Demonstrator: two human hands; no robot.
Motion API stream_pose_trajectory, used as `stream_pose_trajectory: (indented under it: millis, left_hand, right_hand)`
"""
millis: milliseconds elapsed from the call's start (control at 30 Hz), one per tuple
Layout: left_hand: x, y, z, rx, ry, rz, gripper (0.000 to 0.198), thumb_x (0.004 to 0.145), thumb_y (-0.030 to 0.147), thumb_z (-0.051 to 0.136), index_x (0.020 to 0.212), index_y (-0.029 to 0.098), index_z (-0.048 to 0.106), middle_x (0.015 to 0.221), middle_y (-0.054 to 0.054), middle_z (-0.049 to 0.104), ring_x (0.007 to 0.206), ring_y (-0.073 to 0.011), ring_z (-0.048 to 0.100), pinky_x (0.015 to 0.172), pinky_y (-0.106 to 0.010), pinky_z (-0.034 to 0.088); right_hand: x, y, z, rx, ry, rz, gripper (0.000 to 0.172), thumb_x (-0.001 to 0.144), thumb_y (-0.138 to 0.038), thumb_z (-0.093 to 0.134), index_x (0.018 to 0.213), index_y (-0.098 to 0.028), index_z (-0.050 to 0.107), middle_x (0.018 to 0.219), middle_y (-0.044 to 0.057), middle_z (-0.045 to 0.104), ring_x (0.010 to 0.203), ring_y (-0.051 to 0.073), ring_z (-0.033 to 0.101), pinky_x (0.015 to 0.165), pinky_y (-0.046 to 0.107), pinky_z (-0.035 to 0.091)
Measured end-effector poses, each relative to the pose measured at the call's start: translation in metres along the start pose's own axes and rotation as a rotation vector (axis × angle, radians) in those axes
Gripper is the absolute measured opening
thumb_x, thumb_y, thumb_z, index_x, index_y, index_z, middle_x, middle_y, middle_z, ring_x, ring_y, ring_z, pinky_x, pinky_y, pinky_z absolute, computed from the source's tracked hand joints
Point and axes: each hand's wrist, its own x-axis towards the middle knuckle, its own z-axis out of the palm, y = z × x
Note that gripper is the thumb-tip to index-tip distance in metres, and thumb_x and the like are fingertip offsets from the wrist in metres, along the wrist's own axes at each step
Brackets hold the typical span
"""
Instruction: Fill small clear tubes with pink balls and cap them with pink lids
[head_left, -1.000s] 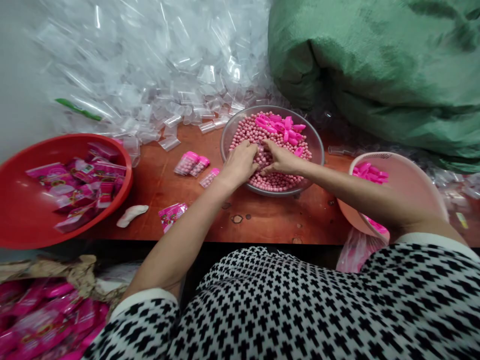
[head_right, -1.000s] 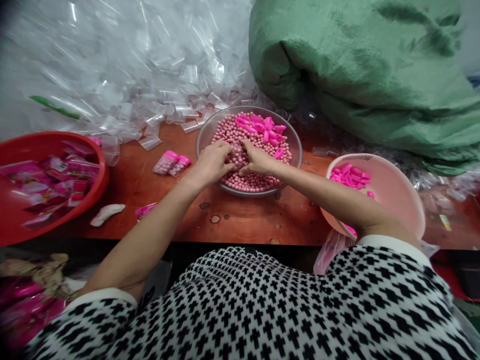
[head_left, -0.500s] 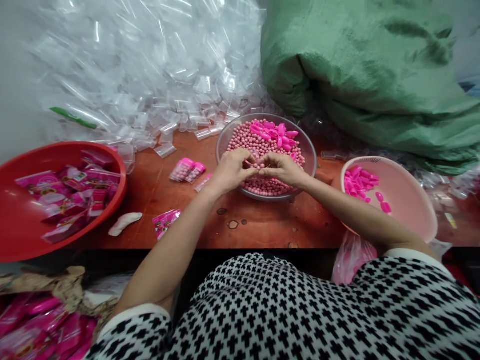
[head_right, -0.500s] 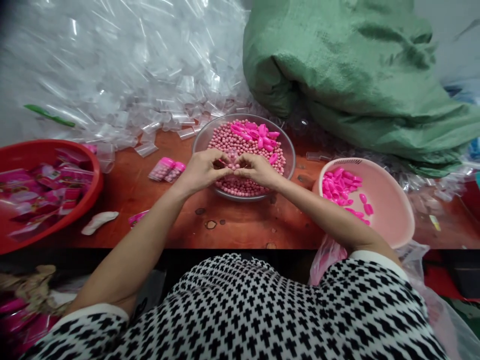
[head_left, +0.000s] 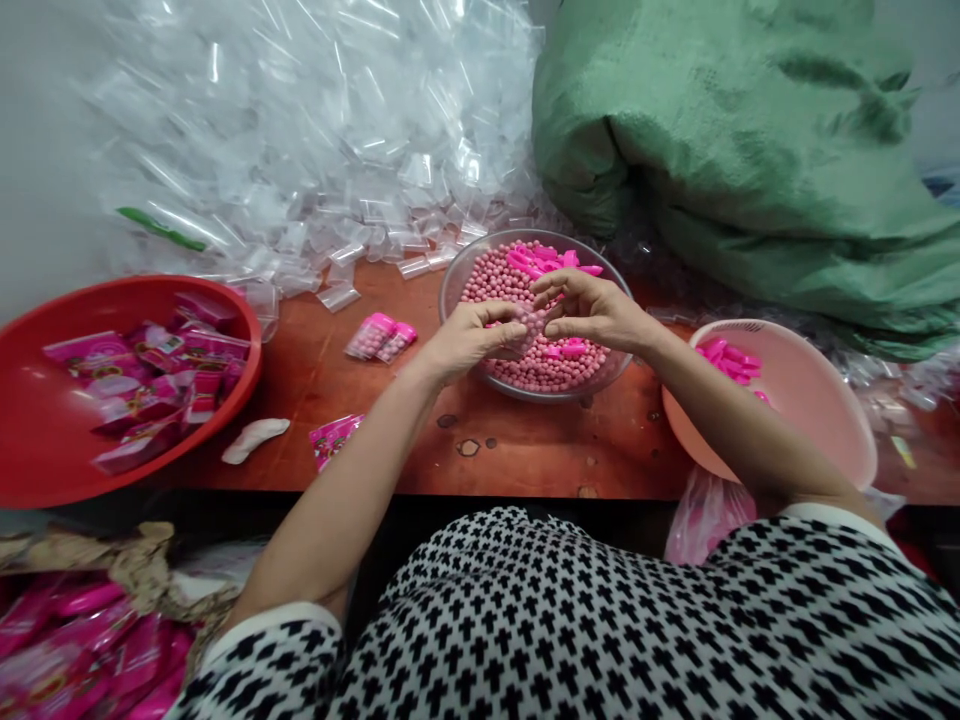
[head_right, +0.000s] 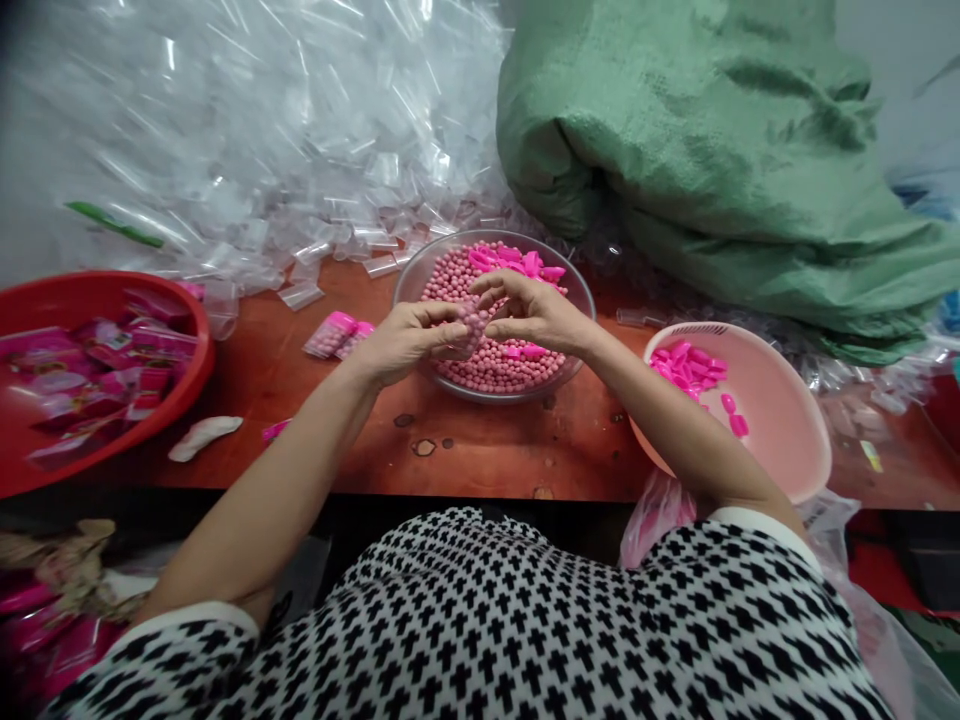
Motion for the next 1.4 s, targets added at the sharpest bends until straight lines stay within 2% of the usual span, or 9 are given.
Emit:
stream_pose_trajectory:
  millis: [200,500,667,800,900,1000,1067,1200,1400]
  left_hand:
    - [0.002,-0.001,-0.002,0.066,-0.009,0.040,0.044,0.064,0.046,0.089,0.091,0.014,0.076,0.085,-0.005,0.073,0.079,-0.0176,0.069,0.082,-0.037,0.061]
    - [0.010,-0.007,-0.001,0.206,-0.014,0.150,0.034,0.071,0.042,0.081,0.089,0.014,0.078,0.086,-0.006,0.073,0.078,-0.0185,0.067,0.078,-0.034,0.057]
    - [0.016,-0.014,-0.002,0.177,0.020,0.197,0.035,0.073,0.043,0.080,0.091,0.013,0.078,0.087,-0.006,0.073,0.080,-0.0183,0.067,0.080,-0.034,0.057]
    - [0.021,-0.019,-0.003,0.121,0.091,0.201,0.038,0.069,0.043,0.085,0.092,0.013,0.078,0.091,-0.005,0.074,0.082,-0.0187,0.068,0.080,-0.035,0.059]
    - [0.023,-0.022,-0.003,0.023,0.149,0.208,0.042,0.067,0.044,0.087,0.093,0.014,0.074,0.091,-0.005,0.073,0.079,-0.0178,0.069,0.075,-0.035,0.062]
    - [0.023,-0.022,-0.003,-0.049,0.147,0.240,0.044,0.069,0.046,0.087,0.095,0.016,0.069,0.096,-0.005,0.072,0.081,-0.0173,0.070,0.073,-0.034,0.064]
    - [0.023,-0.022,-0.003,-0.040,0.093,0.246,0.044,0.070,0.045,0.088,0.096,0.016,0.067,0.098,-0.006,0.072,0.085,-0.0169,0.070,0.076,-0.034,0.064]
    - [0.023,-0.023,-0.001,-0.038,0.078,0.258,0.043,0.073,0.046,0.087,0.096,0.016,0.066,0.098,-0.006,0.072,0.086,-0.0170,0.070,0.076,-0.033,0.063]
    - [0.021,-0.020,0.003,-0.067,0.074,0.210,0.043,0.071,0.043,0.087,0.098,0.016,0.069,0.097,-0.005,0.072,0.085,-0.0158,0.069,0.075,-0.030,0.062]
  right_hand:
    - [0.007,-0.010,-0.004,-0.156,-0.105,-0.013,0.037,0.078,-0.046,0.083,0.101,-0.020,0.069,0.087,0.001,0.071,0.073,0.015,0.067,0.069,0.032,0.059]
    - [0.006,-0.010,-0.006,-0.131,-0.217,0.095,0.033,0.080,-0.038,0.083,0.096,-0.019,0.061,0.071,-0.002,0.068,0.056,0.012,0.065,0.049,0.022,0.053]
    - [0.008,0.004,-0.004,-0.042,-0.162,0.110,0.039,0.080,-0.040,0.084,0.099,-0.019,0.057,0.069,-0.003,0.066,0.053,0.013,0.065,0.049,0.024,0.056]
    - [0.006,0.009,-0.012,-0.082,-0.088,0.106,0.041,0.079,-0.048,0.083,0.090,-0.019,0.057,0.064,-0.002,0.063,0.053,0.014,0.064,0.052,0.027,0.056]
    - [0.001,0.009,-0.025,-0.357,0.066,0.052,0.031,0.084,-0.044,0.077,0.091,-0.018,0.064,0.073,0.002,0.068,0.066,0.018,0.066,0.066,0.034,0.057]
    - [-0.008,0.009,-0.035,-0.768,0.209,-0.021,0.024,0.085,-0.029,0.074,0.106,-0.017,0.069,0.105,0.010,0.074,0.096,0.025,0.068,0.088,0.040,0.053]
    - [-0.014,0.009,-0.035,-0.934,0.106,0.004,0.028,0.086,-0.024,0.072,0.113,-0.017,0.070,0.115,0.011,0.074,0.104,0.026,0.067,0.092,0.039,0.049]
    - [-0.018,0.007,-0.016,-1.120,-0.265,0.185,0.020,0.091,-0.023,0.066,0.108,-0.017,0.073,0.108,0.010,0.076,0.098,0.024,0.068,0.077,0.031,0.044]
    - [-0.007,0.013,0.017,-1.365,-0.400,0.265,0.026,0.096,-0.021,0.054,0.115,-0.014,0.071,0.115,0.014,0.074,0.098,0.026,0.068,0.065,0.031,0.034]
